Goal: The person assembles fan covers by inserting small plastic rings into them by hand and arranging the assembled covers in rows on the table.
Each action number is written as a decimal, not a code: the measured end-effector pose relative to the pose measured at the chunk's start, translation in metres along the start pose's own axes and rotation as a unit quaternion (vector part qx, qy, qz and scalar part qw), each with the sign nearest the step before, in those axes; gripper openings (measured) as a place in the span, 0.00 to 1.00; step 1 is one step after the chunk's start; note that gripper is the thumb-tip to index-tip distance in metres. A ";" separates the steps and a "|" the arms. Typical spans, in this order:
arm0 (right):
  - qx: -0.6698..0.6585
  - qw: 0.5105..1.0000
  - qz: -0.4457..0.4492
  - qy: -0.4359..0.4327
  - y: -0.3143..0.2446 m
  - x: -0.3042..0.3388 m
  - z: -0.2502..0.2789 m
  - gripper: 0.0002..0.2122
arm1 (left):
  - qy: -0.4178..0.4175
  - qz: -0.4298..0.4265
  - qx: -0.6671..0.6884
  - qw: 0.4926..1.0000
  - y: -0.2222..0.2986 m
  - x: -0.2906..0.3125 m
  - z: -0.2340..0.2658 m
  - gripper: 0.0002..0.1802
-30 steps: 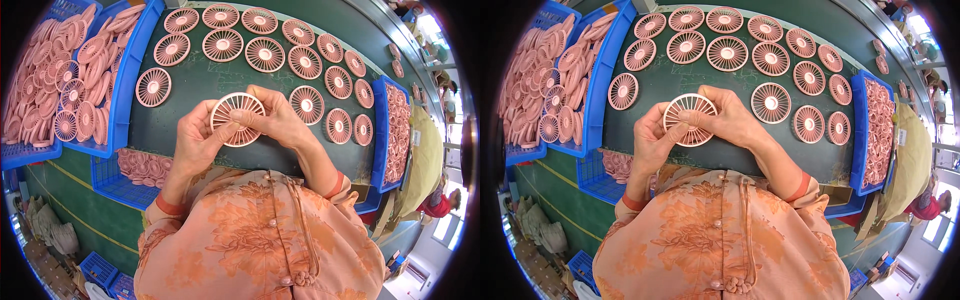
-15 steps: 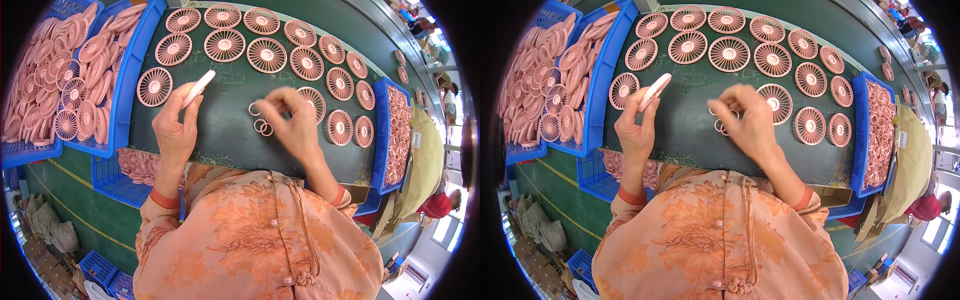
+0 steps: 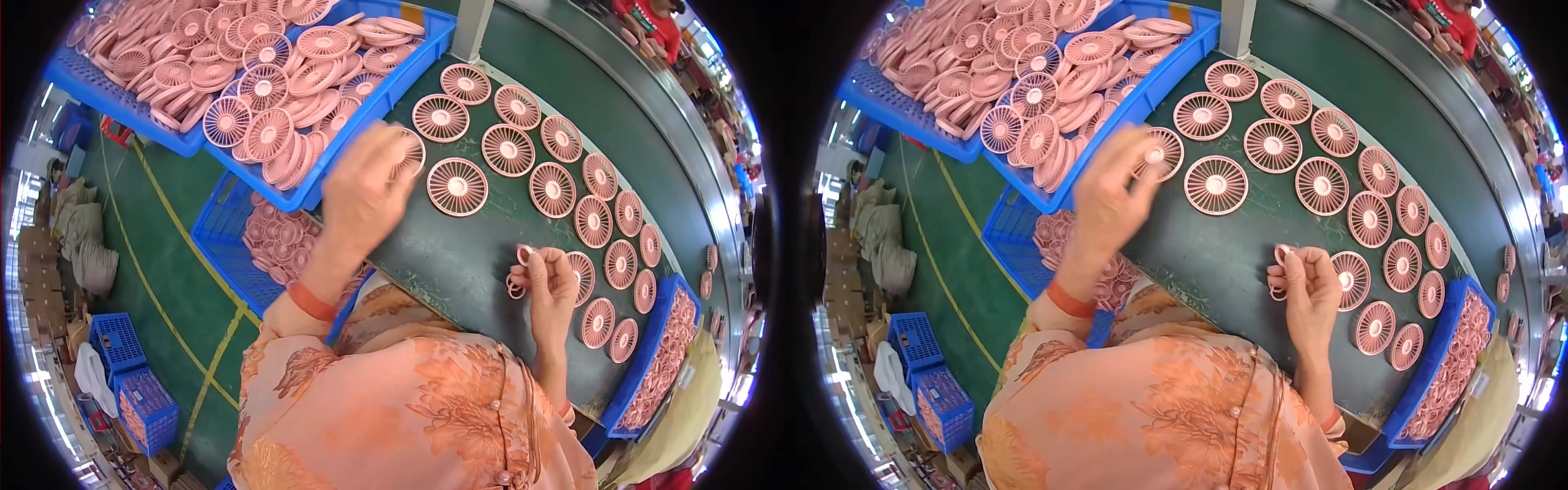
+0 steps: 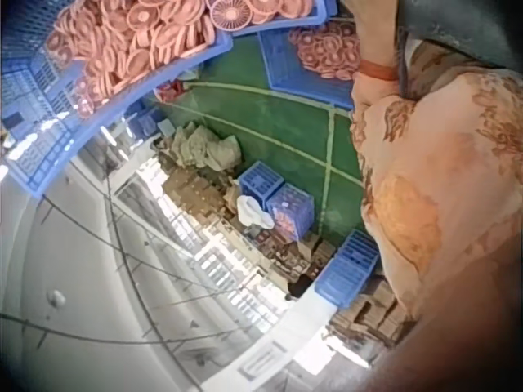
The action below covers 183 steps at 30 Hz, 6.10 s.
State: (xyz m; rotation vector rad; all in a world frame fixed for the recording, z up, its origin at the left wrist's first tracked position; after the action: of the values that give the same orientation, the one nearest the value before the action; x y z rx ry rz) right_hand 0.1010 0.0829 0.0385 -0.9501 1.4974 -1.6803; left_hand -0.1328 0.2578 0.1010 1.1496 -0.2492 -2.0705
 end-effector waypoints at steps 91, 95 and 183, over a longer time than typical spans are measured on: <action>-0.066 0.990 -0.027 -0.123 -0.014 -0.005 -0.015 0.09 | -0.293 0.277 0.579 0.708 0.077 0.069 -0.102 0.14; -0.122 0.985 -0.064 -0.107 -0.008 -0.006 -0.010 0.10 | -0.290 0.291 0.585 0.699 0.081 0.070 -0.108 0.16; -0.012 0.949 0.296 -0.107 -0.062 0.030 0.017 0.23 | -0.109 -0.300 0.357 0.878 0.137 0.043 -0.018 0.14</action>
State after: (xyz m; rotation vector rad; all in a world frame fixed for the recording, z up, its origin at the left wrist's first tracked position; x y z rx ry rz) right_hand 0.0994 0.0548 0.1034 -0.5852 1.4667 -1.0933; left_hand -0.0622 0.1351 0.1295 1.5544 -0.9287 -2.7785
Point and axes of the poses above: each hand's wrist, its own x-axis away from the middle knuckle, its own z-axis out of the back of the hand, y = z × x, the point moved 7 cm from there along -x, towards the middle knuckle
